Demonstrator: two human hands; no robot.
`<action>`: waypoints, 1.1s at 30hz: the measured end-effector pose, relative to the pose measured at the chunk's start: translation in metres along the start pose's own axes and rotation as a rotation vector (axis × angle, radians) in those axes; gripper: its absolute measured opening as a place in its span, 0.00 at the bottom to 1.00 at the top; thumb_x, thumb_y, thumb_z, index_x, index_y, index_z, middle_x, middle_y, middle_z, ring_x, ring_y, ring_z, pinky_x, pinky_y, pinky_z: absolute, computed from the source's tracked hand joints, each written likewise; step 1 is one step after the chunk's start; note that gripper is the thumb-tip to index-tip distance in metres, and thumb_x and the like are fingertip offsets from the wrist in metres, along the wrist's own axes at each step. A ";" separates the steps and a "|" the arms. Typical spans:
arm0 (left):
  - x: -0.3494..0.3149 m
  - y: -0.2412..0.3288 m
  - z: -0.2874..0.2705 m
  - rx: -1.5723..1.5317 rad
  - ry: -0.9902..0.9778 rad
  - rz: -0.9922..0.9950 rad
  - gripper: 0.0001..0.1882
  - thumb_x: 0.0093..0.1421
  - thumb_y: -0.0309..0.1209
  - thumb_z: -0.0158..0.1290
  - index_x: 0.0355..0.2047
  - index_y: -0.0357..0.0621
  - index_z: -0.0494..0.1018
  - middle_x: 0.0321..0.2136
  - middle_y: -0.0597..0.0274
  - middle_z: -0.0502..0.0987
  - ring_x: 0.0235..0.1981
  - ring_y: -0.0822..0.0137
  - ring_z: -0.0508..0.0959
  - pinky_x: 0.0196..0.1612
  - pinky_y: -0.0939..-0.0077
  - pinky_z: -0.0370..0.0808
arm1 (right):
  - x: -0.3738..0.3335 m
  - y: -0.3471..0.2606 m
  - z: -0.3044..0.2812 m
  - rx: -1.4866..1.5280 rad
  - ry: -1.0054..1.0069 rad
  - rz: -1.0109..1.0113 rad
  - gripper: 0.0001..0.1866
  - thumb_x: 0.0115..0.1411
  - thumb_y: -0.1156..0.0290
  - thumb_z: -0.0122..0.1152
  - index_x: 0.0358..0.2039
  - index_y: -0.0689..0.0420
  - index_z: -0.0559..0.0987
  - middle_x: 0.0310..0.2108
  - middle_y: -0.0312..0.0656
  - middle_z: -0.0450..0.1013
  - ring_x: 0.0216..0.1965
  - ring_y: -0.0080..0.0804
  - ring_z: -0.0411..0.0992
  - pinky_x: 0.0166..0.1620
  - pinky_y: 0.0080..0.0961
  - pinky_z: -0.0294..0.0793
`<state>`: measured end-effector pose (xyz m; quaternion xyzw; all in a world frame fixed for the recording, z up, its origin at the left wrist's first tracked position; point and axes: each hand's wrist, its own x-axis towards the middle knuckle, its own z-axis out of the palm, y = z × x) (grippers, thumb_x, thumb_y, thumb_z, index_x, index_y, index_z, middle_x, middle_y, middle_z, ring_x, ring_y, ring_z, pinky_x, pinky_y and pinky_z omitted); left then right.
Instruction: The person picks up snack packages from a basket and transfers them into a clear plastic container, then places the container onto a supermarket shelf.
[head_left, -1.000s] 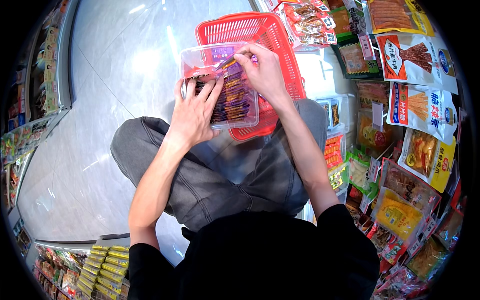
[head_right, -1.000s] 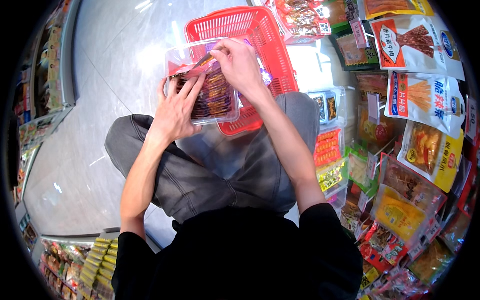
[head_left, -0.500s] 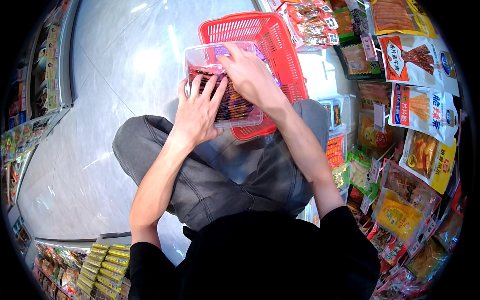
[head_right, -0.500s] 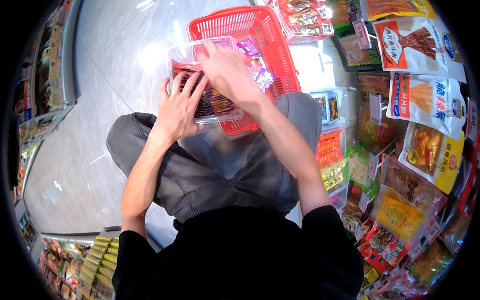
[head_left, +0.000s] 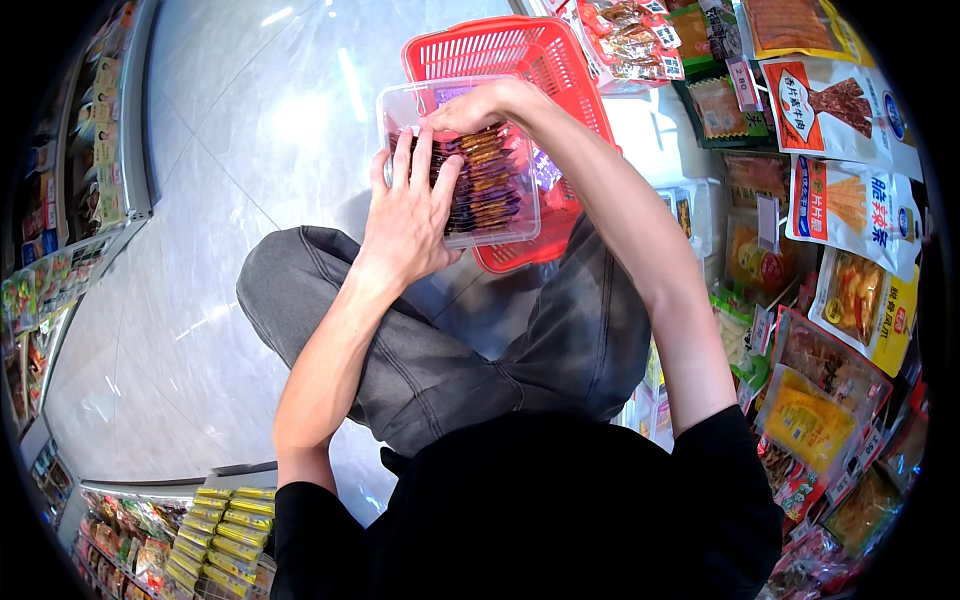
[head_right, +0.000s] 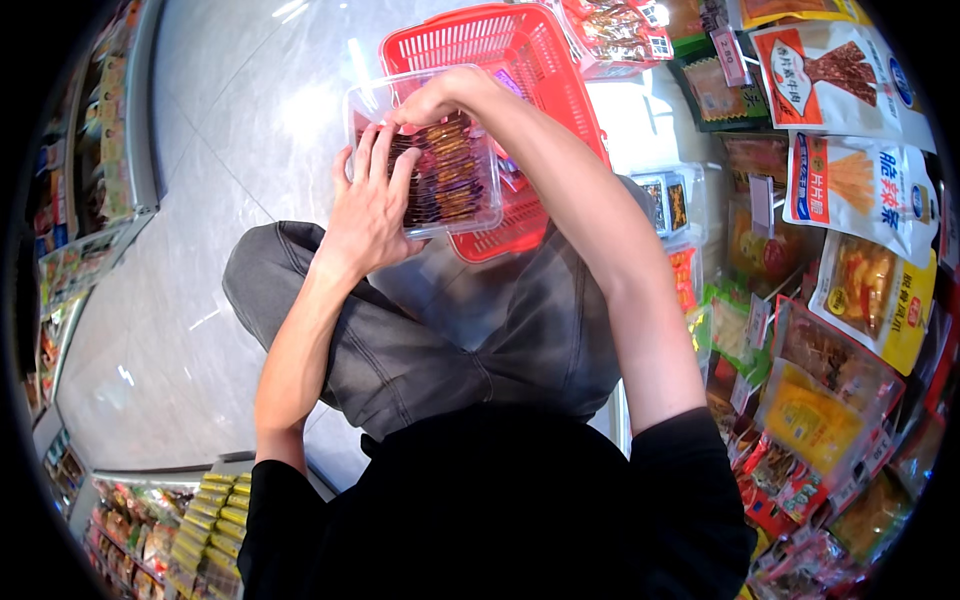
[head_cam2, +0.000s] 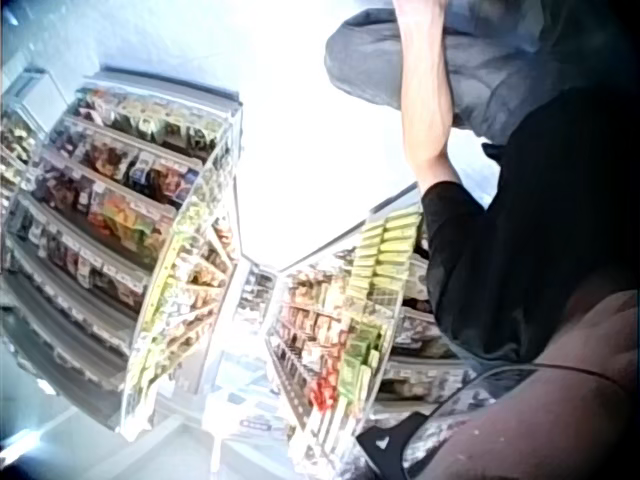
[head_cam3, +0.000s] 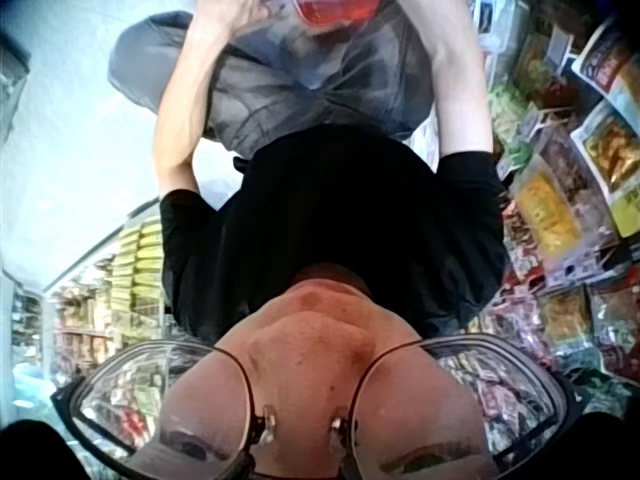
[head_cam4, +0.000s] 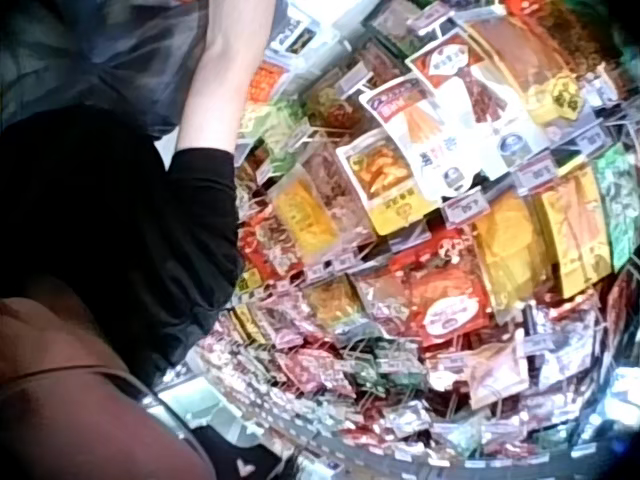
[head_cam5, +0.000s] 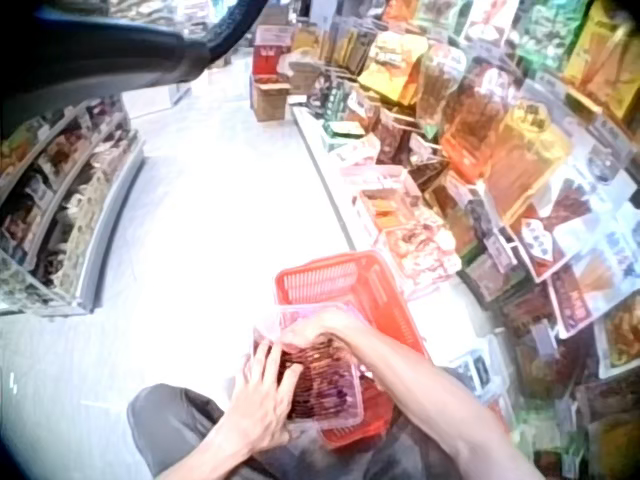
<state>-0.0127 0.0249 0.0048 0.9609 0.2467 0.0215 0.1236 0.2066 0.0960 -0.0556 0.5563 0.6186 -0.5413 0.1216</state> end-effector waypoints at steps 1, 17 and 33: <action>0.000 -0.001 0.000 0.000 0.001 -0.005 0.54 0.31 0.49 0.72 0.60 0.47 0.62 0.65 0.38 0.55 0.68 0.43 0.54 0.65 0.42 0.50 | 0.004 -0.001 -0.002 0.030 -0.047 0.034 0.27 0.71 0.50 0.36 0.67 0.45 0.64 0.67 0.42 0.60 0.66 0.38 0.58 0.67 0.36 0.54; 0.001 -0.004 0.002 0.023 -0.036 -0.013 0.57 0.31 0.47 0.71 0.64 0.53 0.58 0.64 0.41 0.57 0.67 0.46 0.55 0.65 0.41 0.47 | -0.042 -0.046 0.008 -0.432 0.306 -0.014 0.19 0.64 0.63 0.51 0.54 0.49 0.76 0.43 0.50 0.78 0.45 0.53 0.76 0.48 0.47 0.74; 0.005 0.000 0.000 -0.026 -0.042 -0.013 0.56 0.31 0.45 0.70 0.64 0.55 0.59 0.63 0.43 0.58 0.67 0.49 0.56 0.64 0.38 0.48 | -0.001 0.172 0.094 -0.061 0.313 0.537 0.15 0.55 0.60 0.59 0.42 0.47 0.84 0.43 0.42 0.79 0.51 0.37 0.74 0.54 0.40 0.70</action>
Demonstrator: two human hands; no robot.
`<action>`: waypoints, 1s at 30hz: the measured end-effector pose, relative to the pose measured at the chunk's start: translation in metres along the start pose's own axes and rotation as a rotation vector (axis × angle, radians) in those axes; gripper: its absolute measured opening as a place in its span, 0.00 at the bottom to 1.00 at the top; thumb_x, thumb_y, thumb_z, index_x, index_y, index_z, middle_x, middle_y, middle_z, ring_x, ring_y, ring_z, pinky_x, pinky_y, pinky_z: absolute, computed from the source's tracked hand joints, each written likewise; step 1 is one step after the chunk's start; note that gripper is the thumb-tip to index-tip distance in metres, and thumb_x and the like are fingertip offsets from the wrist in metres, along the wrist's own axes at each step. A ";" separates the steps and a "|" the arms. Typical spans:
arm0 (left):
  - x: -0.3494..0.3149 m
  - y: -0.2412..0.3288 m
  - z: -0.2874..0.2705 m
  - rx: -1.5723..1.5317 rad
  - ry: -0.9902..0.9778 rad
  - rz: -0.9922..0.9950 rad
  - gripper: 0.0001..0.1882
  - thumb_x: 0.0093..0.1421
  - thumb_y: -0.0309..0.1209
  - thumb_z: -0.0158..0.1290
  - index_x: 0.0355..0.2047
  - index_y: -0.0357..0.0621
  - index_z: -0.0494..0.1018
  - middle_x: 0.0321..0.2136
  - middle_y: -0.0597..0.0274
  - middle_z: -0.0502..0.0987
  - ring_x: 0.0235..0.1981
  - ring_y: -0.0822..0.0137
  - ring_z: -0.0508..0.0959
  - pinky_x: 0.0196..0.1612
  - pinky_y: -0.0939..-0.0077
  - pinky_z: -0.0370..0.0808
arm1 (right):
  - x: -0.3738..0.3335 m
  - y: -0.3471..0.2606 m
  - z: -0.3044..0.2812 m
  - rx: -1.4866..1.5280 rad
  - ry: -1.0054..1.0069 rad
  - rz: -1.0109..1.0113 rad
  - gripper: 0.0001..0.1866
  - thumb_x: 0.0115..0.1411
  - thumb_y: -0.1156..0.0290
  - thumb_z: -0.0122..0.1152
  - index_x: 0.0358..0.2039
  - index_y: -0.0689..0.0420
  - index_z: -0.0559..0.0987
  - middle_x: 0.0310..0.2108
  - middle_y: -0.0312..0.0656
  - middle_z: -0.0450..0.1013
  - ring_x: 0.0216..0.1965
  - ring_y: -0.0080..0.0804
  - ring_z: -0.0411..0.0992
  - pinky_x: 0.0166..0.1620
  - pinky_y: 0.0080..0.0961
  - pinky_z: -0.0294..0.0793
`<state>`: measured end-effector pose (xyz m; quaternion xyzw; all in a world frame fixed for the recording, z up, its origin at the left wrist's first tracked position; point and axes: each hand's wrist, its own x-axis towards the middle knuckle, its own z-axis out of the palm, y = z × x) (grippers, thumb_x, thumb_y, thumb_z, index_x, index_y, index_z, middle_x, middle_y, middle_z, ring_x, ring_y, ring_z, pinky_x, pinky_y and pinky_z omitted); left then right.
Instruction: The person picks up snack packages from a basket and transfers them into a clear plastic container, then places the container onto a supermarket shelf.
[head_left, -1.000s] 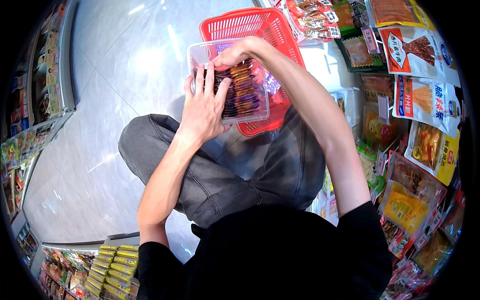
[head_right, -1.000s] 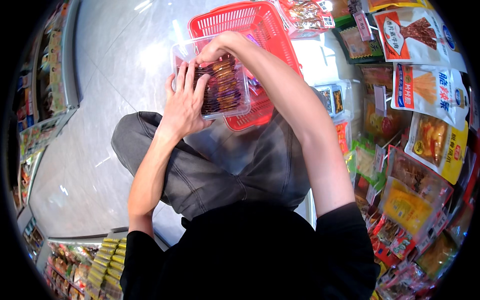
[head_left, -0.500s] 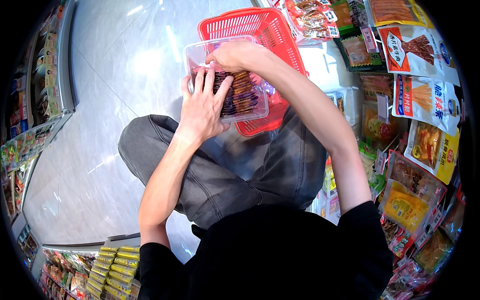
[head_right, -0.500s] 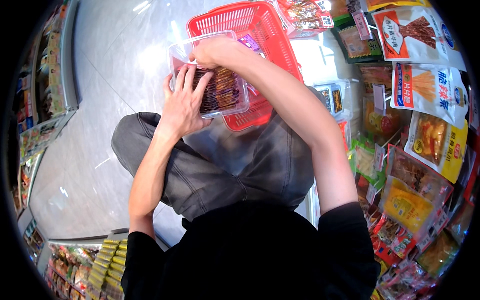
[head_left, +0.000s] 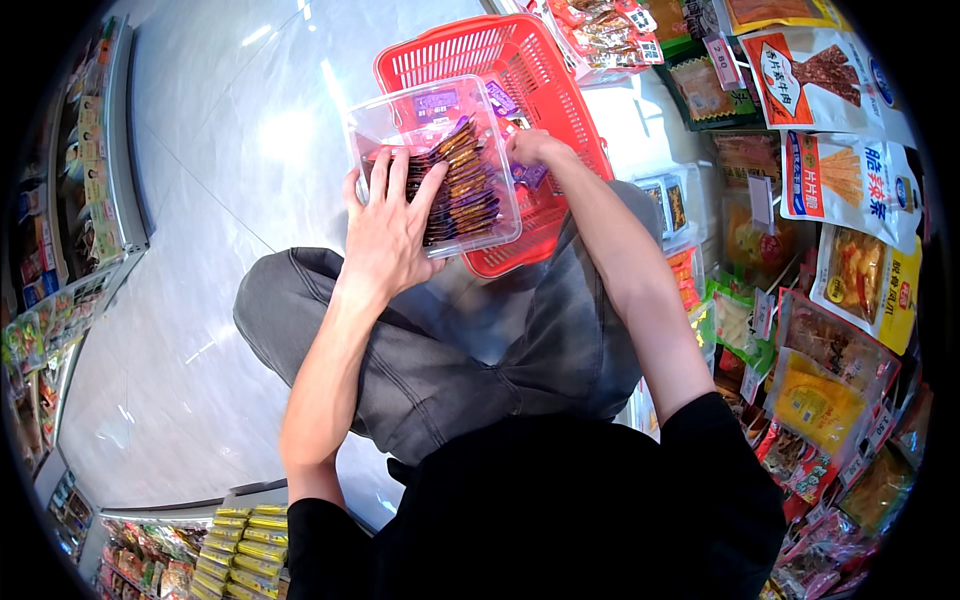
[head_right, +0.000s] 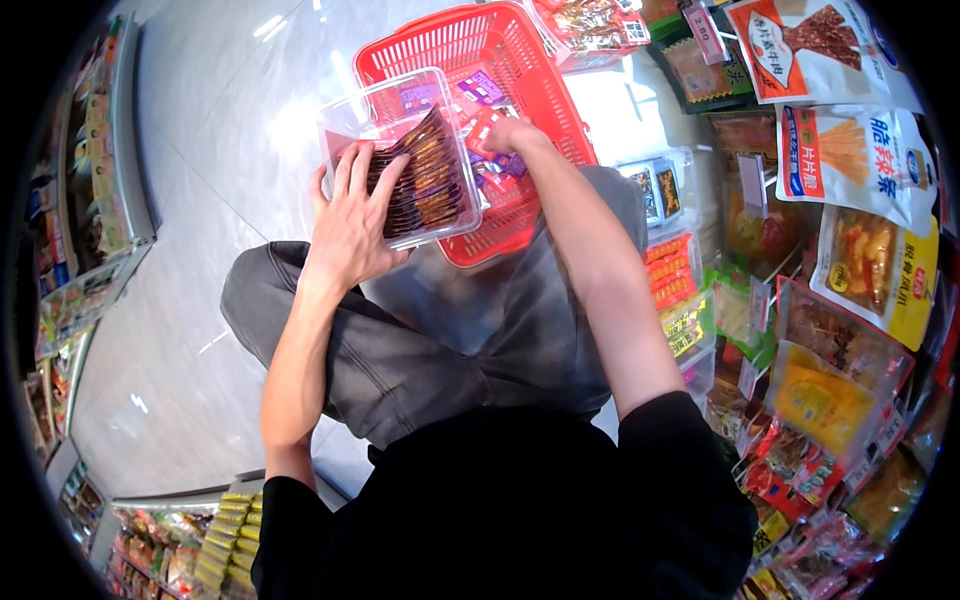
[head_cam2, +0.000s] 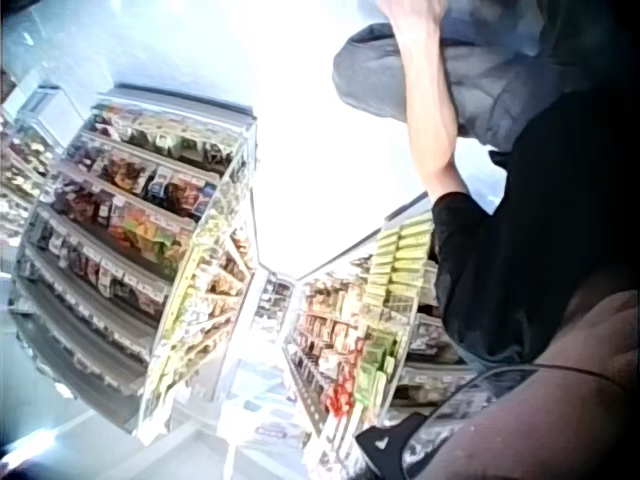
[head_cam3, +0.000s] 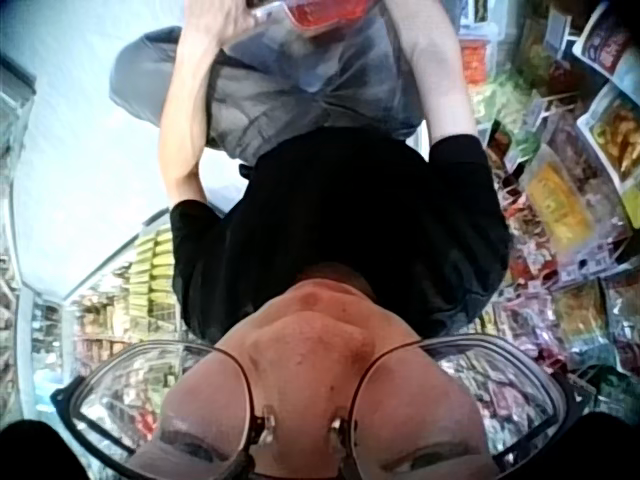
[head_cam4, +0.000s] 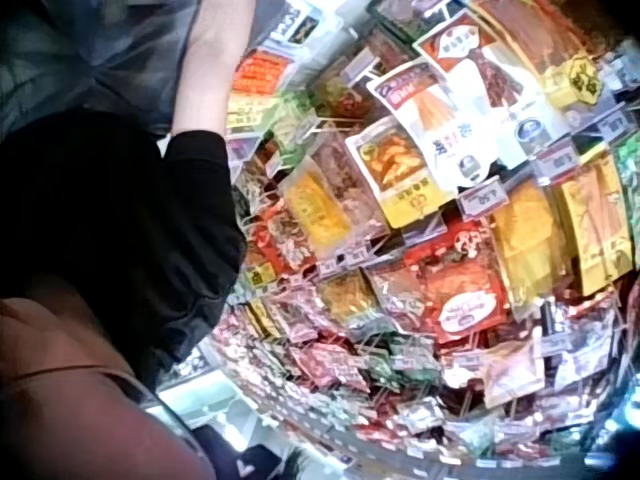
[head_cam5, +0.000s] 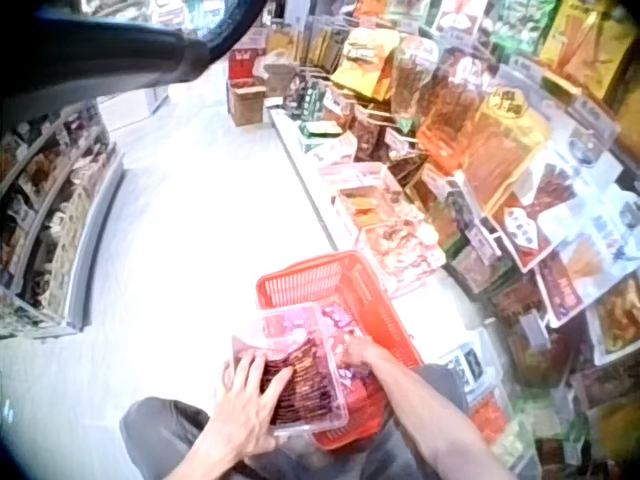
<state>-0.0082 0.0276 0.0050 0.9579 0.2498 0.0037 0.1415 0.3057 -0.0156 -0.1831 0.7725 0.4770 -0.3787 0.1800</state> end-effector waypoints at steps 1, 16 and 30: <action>-0.006 -0.006 -0.001 0.022 -0.015 -0.020 0.56 0.31 0.45 0.70 0.64 0.55 0.59 0.63 0.44 0.58 0.67 0.49 0.56 0.64 0.38 0.48 | -0.001 -0.022 0.009 -0.024 0.000 0.032 0.17 0.55 0.60 0.59 0.44 0.47 0.83 0.49 0.42 0.76 0.55 0.42 0.69 0.56 0.45 0.68; -0.004 -0.003 0.000 0.035 0.001 0.008 0.57 0.32 0.47 0.71 0.65 0.58 0.58 0.63 0.42 0.59 0.66 0.46 0.57 0.63 0.38 0.50 | -0.016 -0.043 0.052 -0.039 0.421 0.197 0.18 0.63 0.70 0.52 0.53 0.58 0.68 0.41 0.50 0.79 0.42 0.43 0.81 0.42 0.43 0.79; -0.005 -0.001 0.000 -0.001 -0.031 -0.014 0.58 0.32 0.46 0.72 0.66 0.57 0.57 0.64 0.44 0.57 0.68 0.48 0.55 0.65 0.40 0.48 | -0.152 -0.028 -0.141 0.604 1.172 -0.410 0.12 0.64 0.78 0.52 0.47 0.60 0.78 0.37 0.47 0.79 0.39 0.34 0.78 0.44 0.27 0.76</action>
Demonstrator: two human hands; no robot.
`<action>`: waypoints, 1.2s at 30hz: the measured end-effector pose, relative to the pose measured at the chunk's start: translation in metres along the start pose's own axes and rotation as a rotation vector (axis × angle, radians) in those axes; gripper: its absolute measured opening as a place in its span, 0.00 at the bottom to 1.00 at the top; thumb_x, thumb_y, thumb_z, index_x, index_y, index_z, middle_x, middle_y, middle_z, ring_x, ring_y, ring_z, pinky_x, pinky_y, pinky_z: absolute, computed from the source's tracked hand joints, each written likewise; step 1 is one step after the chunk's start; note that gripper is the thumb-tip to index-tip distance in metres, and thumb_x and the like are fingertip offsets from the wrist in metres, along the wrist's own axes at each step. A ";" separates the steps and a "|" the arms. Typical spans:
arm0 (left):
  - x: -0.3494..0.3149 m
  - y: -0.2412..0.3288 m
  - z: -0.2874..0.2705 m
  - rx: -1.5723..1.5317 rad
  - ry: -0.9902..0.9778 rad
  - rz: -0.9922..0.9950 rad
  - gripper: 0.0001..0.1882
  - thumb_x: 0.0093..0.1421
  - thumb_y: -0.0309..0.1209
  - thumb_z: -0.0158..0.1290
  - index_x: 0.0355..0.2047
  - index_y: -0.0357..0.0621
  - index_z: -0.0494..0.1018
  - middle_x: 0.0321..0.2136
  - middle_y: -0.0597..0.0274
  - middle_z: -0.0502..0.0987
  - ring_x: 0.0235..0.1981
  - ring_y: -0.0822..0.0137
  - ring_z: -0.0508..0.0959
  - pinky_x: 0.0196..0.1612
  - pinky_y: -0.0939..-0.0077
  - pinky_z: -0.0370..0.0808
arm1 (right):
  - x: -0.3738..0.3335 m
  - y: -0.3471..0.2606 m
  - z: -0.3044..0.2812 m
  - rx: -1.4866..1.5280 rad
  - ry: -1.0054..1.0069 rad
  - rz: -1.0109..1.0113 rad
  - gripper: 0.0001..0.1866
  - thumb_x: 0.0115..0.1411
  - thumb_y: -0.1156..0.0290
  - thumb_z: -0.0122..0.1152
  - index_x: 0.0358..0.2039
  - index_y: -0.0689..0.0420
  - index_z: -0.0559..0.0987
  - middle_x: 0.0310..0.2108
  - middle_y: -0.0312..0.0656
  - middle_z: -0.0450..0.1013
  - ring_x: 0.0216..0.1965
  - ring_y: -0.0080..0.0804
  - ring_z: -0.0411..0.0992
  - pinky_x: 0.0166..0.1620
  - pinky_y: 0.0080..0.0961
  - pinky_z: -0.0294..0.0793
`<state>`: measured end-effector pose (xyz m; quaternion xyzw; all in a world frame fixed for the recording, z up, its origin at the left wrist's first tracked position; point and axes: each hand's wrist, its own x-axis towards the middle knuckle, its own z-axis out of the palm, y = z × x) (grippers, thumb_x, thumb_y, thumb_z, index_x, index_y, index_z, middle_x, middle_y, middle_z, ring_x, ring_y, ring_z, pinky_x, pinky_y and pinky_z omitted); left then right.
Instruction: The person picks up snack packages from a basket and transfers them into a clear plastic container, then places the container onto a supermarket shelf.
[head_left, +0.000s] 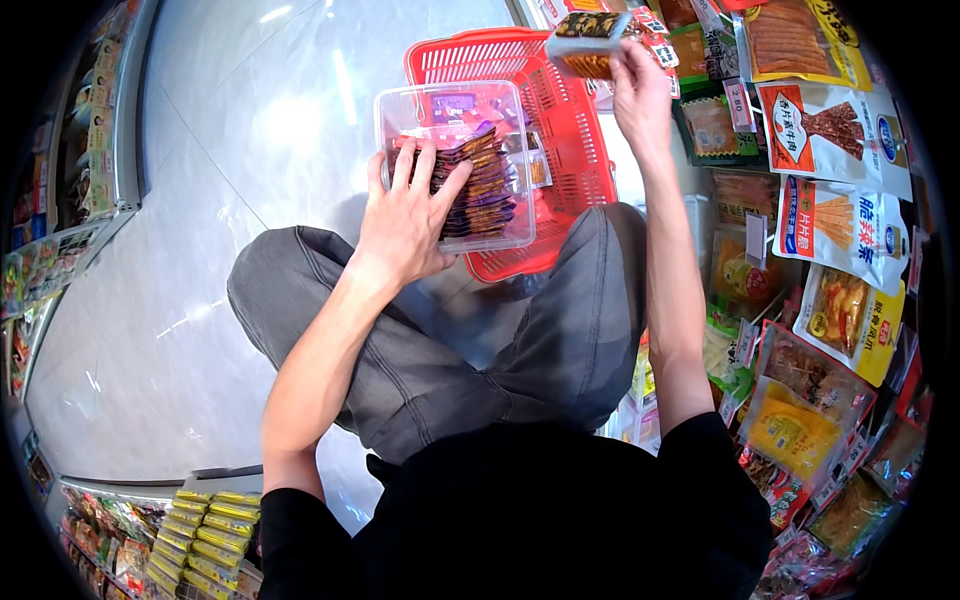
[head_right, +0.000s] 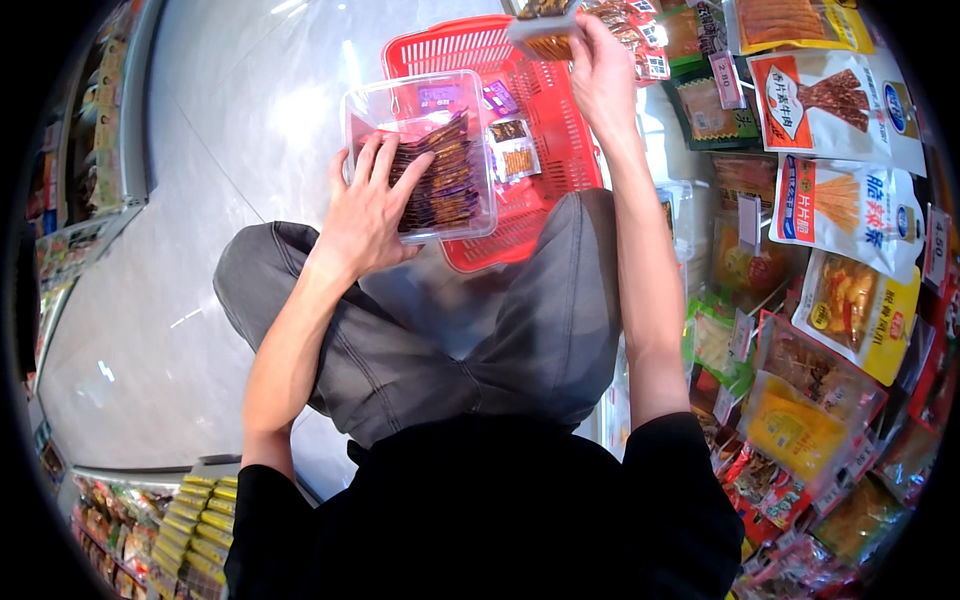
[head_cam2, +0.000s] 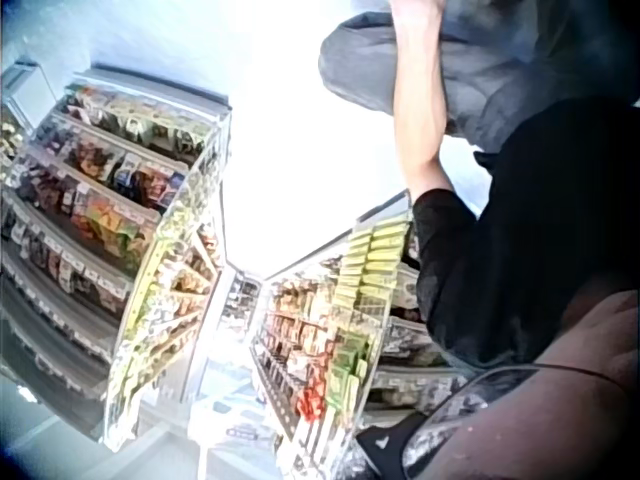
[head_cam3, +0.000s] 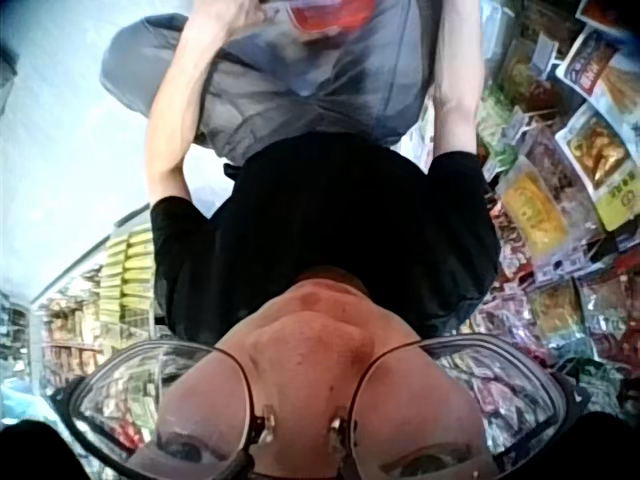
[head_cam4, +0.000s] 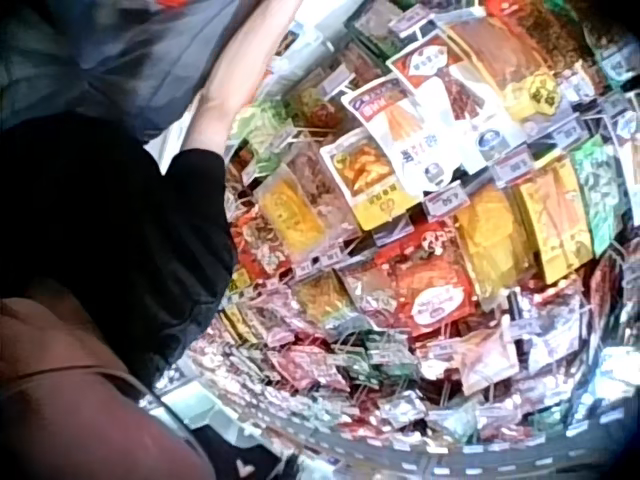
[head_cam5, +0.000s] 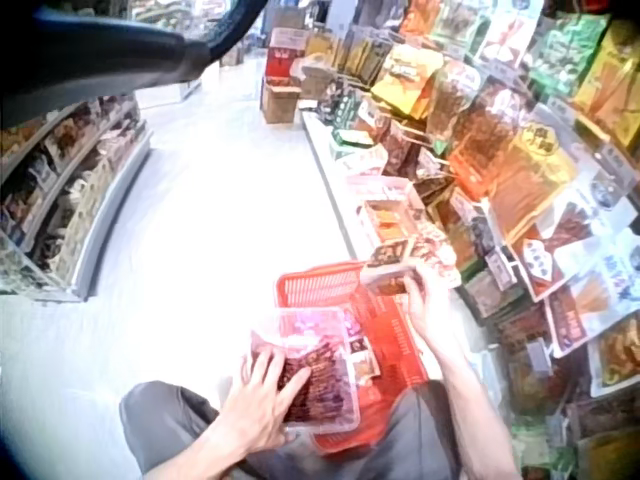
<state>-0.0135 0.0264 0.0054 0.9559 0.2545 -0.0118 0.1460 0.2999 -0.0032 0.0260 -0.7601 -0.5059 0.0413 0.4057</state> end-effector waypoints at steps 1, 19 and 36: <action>0.000 -0.001 -0.001 0.008 -0.007 0.000 0.59 0.32 0.46 0.72 0.66 0.57 0.57 0.64 0.44 0.57 0.68 0.48 0.54 0.65 0.40 0.48 | 0.001 -0.018 -0.005 0.080 -0.018 -0.099 0.13 0.65 0.80 0.52 0.50 0.61 0.77 0.37 0.43 0.79 0.38 0.23 0.77 0.43 0.19 0.75; 0.000 -0.001 -0.001 0.036 -0.010 -0.003 0.58 0.33 0.47 0.72 0.66 0.58 0.56 0.64 0.45 0.57 0.68 0.49 0.55 0.65 0.40 0.49 | -0.021 -0.079 0.064 -0.120 -0.538 -0.518 0.20 0.50 0.85 0.54 0.45 0.61 0.75 0.37 0.51 0.78 0.40 0.52 0.76 0.42 0.43 0.76; 0.004 -0.002 0.001 -0.025 0.012 0.002 0.58 0.32 0.47 0.73 0.65 0.54 0.58 0.68 0.45 0.51 0.71 0.49 0.49 0.66 0.39 0.49 | -0.021 -0.061 0.098 -0.303 -1.042 -0.384 0.16 0.54 0.80 0.52 0.44 0.62 0.79 0.35 0.56 0.78 0.42 0.53 0.76 0.45 0.45 0.75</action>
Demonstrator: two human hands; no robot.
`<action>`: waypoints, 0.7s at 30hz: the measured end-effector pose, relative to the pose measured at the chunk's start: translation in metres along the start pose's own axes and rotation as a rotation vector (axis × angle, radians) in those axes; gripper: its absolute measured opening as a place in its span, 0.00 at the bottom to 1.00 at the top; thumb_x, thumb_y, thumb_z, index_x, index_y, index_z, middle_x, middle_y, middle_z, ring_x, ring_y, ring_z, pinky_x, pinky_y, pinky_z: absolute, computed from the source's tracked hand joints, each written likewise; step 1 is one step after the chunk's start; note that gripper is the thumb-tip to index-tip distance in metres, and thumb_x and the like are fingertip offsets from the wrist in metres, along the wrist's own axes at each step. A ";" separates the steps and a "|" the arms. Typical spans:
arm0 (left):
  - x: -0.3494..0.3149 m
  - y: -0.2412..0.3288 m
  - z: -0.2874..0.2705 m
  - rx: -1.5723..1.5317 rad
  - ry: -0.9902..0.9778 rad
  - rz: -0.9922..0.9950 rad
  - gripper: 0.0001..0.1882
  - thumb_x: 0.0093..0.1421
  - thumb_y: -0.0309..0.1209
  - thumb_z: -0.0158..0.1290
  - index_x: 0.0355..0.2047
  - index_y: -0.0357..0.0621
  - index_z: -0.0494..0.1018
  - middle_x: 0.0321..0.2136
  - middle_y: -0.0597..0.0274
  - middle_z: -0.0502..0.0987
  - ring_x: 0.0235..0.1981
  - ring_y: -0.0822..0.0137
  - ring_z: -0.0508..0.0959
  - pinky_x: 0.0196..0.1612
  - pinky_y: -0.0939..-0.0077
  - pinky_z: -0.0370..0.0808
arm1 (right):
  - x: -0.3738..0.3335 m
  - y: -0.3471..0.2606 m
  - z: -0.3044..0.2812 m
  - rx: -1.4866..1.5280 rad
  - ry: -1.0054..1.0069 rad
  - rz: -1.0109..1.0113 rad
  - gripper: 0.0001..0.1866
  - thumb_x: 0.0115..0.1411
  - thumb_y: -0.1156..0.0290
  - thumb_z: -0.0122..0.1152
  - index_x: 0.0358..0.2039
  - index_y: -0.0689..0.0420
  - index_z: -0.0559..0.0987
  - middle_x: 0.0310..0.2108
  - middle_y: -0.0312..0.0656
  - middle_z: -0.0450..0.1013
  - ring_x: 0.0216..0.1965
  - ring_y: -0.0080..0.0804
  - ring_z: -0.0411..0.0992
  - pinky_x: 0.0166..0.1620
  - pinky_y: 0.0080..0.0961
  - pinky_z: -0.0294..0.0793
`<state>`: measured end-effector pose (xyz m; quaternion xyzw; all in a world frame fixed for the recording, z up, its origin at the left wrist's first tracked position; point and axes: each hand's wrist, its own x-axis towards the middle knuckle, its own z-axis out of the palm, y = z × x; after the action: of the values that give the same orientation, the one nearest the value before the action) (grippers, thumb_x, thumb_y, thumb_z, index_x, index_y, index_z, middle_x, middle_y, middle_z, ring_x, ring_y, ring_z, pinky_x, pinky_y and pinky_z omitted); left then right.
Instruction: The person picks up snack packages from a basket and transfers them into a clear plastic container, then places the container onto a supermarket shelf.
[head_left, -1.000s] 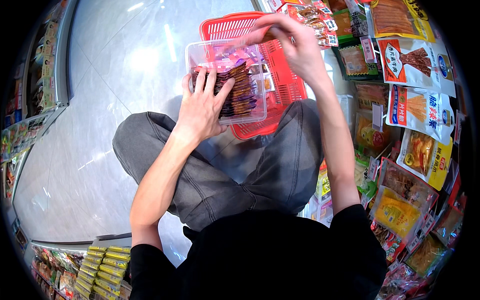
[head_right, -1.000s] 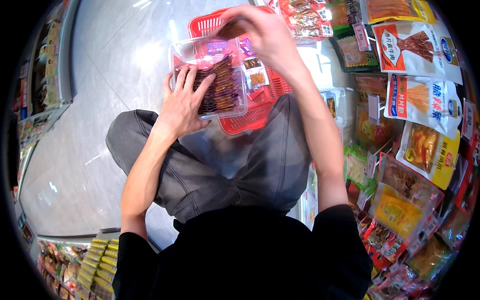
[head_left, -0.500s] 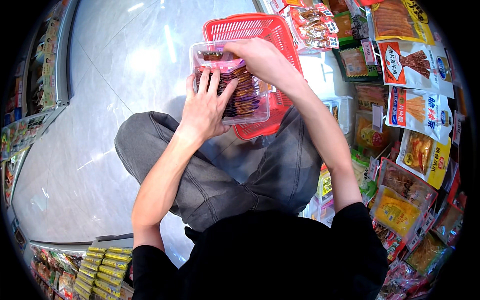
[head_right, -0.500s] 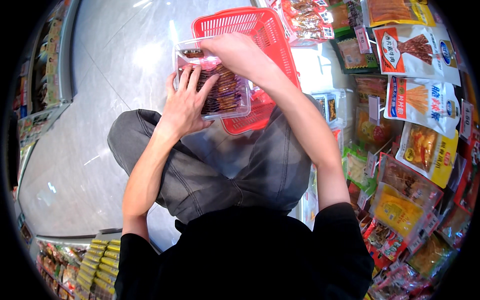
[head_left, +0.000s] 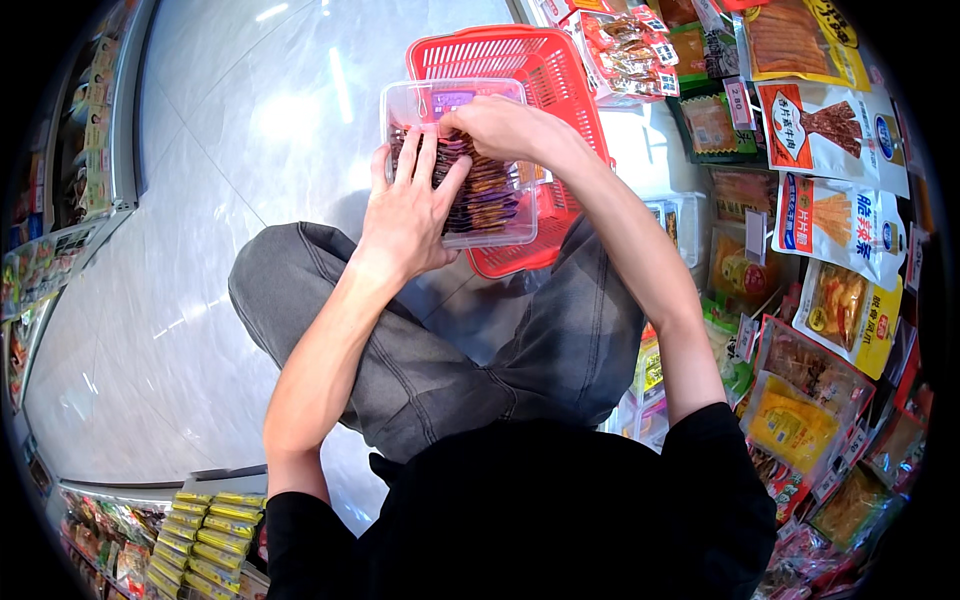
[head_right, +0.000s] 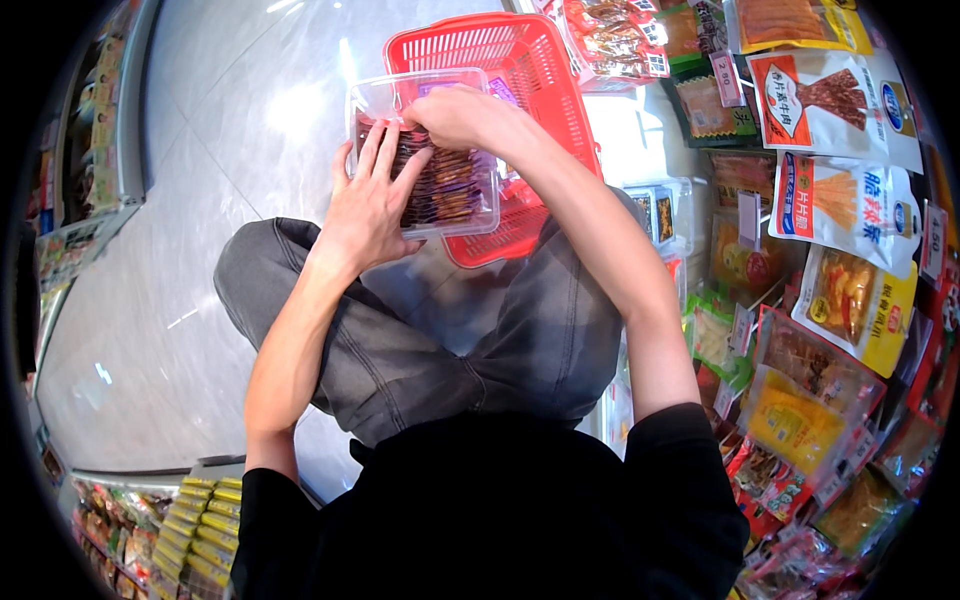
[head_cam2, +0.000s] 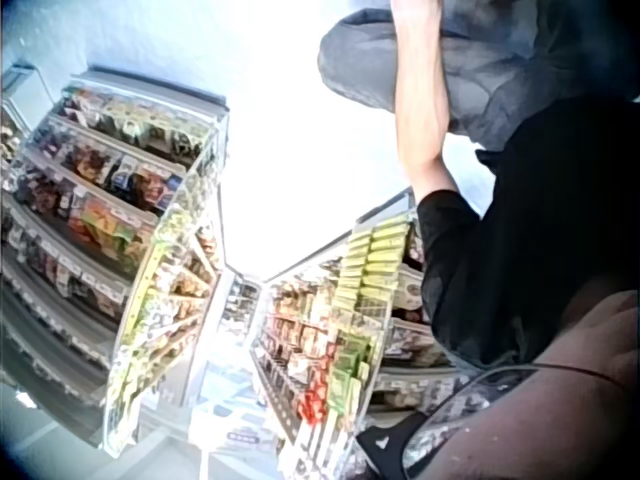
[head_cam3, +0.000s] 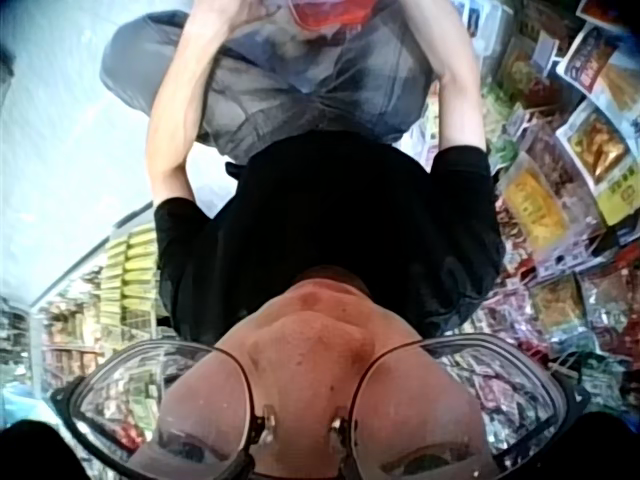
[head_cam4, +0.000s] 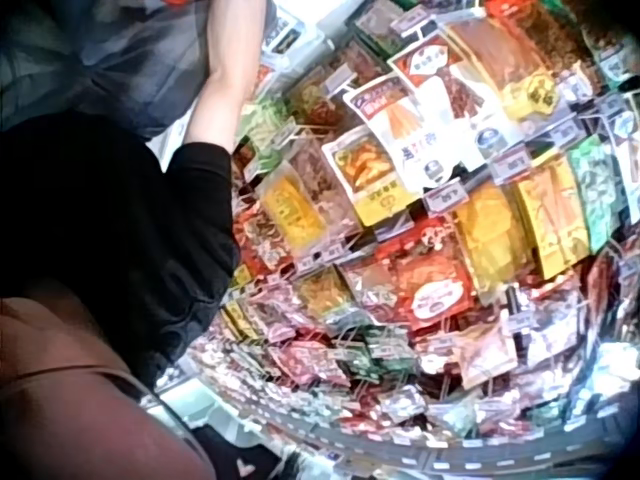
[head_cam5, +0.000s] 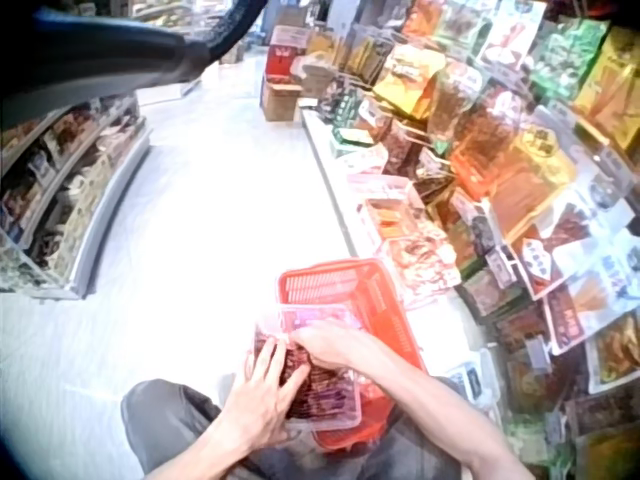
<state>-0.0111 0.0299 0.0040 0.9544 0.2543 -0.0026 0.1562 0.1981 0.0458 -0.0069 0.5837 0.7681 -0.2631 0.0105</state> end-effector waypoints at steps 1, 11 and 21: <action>-0.001 -0.001 -0.001 0.000 -0.027 -0.011 0.58 0.32 0.47 0.73 0.65 0.54 0.58 0.68 0.45 0.50 0.71 0.49 0.48 0.66 0.38 0.49 | -0.002 -0.005 -0.002 -0.006 0.049 -0.005 0.16 0.54 0.81 0.51 0.44 0.63 0.79 0.35 0.55 0.78 0.41 0.52 0.76 0.45 0.44 0.75; -0.011 -0.009 -0.005 0.062 -0.019 -0.007 0.56 0.34 0.50 0.72 0.64 0.54 0.60 0.67 0.52 0.55 0.69 0.49 0.53 0.66 0.41 0.49 | -0.036 0.074 0.014 0.687 1.116 0.418 0.16 0.58 0.86 0.40 0.37 0.66 0.79 0.34 0.44 0.80 0.38 0.26 0.78 0.44 0.22 0.77; 0.011 0.012 -0.002 0.016 0.003 0.046 0.55 0.32 0.42 0.70 0.64 0.54 0.58 0.68 0.59 0.55 0.68 0.50 0.55 0.64 0.37 0.50 | -0.037 0.168 0.189 0.240 -0.161 0.909 0.25 0.53 0.80 0.58 0.54 0.53 0.76 0.59 0.56 0.67 0.61 0.48 0.67 0.59 0.44 0.69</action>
<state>0.0043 0.0260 0.0084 0.9613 0.2324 0.0006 0.1482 0.3067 -0.0360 -0.2233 0.8356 0.3956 -0.3630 0.1164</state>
